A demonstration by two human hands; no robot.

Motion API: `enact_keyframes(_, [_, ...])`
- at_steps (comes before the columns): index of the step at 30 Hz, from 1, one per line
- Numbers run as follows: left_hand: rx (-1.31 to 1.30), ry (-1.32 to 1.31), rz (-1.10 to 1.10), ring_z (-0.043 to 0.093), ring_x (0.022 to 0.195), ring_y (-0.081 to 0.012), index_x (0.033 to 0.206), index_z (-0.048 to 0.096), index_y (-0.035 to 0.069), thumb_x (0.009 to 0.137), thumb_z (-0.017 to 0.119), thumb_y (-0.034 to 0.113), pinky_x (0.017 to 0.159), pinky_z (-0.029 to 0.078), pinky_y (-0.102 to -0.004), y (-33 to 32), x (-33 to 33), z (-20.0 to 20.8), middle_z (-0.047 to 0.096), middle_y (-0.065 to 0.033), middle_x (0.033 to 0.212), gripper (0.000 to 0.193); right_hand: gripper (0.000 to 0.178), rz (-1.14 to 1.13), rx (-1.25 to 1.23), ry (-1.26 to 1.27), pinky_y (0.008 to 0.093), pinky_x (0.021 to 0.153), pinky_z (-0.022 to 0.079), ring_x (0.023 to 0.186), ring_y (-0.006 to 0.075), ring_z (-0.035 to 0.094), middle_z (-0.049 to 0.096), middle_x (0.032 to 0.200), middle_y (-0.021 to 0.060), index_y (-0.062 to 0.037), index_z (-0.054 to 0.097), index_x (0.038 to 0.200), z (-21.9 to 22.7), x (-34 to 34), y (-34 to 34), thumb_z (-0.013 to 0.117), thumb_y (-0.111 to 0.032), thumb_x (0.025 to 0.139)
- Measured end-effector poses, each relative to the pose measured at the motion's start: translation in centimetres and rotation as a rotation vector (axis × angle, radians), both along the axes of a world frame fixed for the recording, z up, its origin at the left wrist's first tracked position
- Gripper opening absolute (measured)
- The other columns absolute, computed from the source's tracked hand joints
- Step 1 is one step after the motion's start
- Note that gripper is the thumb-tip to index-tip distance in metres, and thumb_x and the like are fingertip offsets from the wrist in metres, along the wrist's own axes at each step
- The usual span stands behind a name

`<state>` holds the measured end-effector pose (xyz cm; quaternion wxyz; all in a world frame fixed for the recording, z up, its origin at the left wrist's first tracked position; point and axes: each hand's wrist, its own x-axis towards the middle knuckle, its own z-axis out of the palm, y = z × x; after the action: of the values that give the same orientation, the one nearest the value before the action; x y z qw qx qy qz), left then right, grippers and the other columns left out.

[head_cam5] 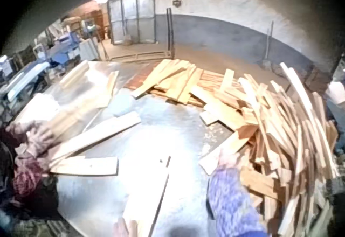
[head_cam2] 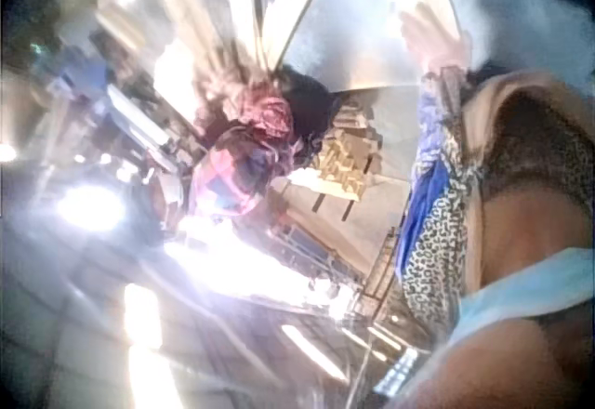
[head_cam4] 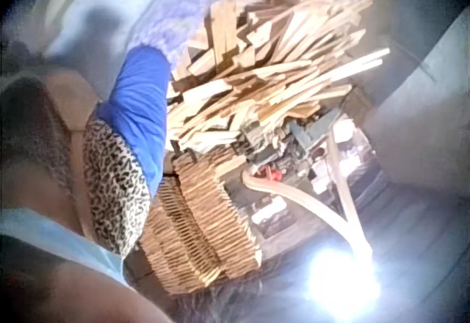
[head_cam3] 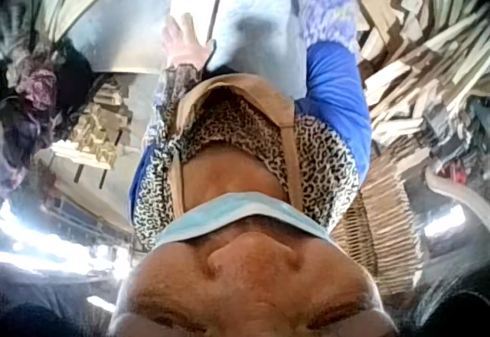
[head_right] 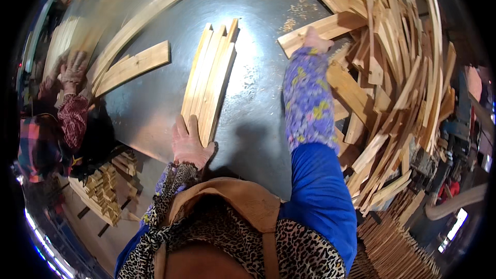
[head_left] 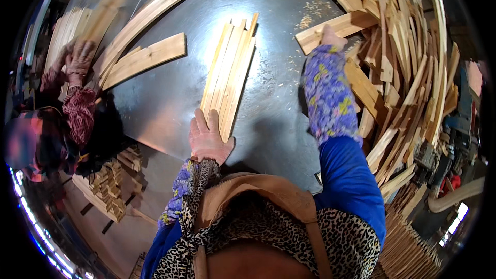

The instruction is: The person sorts wooden planks on a metal table, picking them up from a pile and arranging them into neat stacks. Another person is visible in the background performing similar sorting tasks.

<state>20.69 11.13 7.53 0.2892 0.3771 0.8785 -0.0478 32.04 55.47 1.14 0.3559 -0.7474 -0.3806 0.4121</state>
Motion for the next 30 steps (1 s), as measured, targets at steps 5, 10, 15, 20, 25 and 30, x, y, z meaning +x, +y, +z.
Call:
enact_keyframes(5, [0.111,0.024,0.013,0.042,0.147,-0.0525,0.166,0.038,0.010,0.078,0.082,0.051,0.121,0.043,-0.0582,-0.4,-1.6,0.4,0.025,-0.0324,0.171,0.106,0.061,0.017,0.156,0.551,0.0431,0.103,0.058,0.113,0.0318,0.072,0.073,0.128,0.0200,0.0119,0.060,0.138,-2.9,4.2,1.8,0.083,-0.024,0.094])
enact_keyframes(10, [0.731,-0.574,0.240,0.056,0.140,-0.0486,0.168,0.036,0.004,0.075,0.087,0.036,0.114,0.053,-0.0582,-3.6,-7.3,-3.2,0.042,-0.0344,0.163,0.111,0.047,0.277,-0.019,0.635,0.0405,0.080,0.066,0.094,0.0269,0.075,0.074,0.107,0.0128,0.0006,0.065,0.130,2.5,9.1,-12.2,0.080,-0.029,0.098])
enact_keyframes(15, [0.615,-2.419,1.062,0.068,0.129,-0.0454,0.163,0.044,-0.001,0.090,0.082,0.032,0.112,0.057,-0.0616,-4.4,-8.2,-1.2,0.062,-0.0314,0.149,0.088,0.073,0.660,-0.264,0.451,0.0378,0.087,0.069,0.113,0.0282,0.074,0.069,0.137,0.0254,0.0019,0.048,0.160,4.8,5.6,-31.9,0.079,-0.025,0.100])
enact_keyframes(20, [0.990,-2.029,1.262,0.071,0.124,-0.0368,0.150,0.060,-0.003,0.100,0.074,0.044,0.111,0.057,-0.0538,-7.5,-4.9,-6.5,0.069,-0.0259,0.143,0.070,0.078,0.784,-0.212,0.913,0.0438,0.120,0.047,0.137,0.0334,0.062,0.058,0.156,0.0248,0.0010,0.034,0.168,-0.8,0.7,-40.6,0.066,-0.039,0.109])
enact_keyframes(25, [0.903,-1.094,0.828,0.074,0.108,-0.0256,0.141,0.066,-0.002,0.105,0.067,0.047,0.096,0.062,-0.0423,-9.6,-4.2,-1.8,0.076,-0.0175,0.125,0.061,0.077,1.195,-0.095,0.022,0.0473,0.115,0.049,0.134,0.0451,0.063,0.067,0.141,0.0312,-0.0014,0.036,0.166,3.6,1.8,-41.9,0.059,-0.043,0.106])
enact_keyframes(30, [0.644,-1.018,0.788,0.075,0.095,-0.0222,0.128,0.073,-0.002,0.108,0.064,0.041,0.087,0.062,-0.0370,-9.6,-9.8,-2.2,0.079,-0.0139,0.109,0.049,0.079,1.263,0.054,0.037,0.0493,0.115,0.049,0.133,0.0482,0.063,0.066,0.141,0.0334,-0.0047,0.034,0.167,1.5,-0.8,-42.9,0.064,-0.037,0.101])
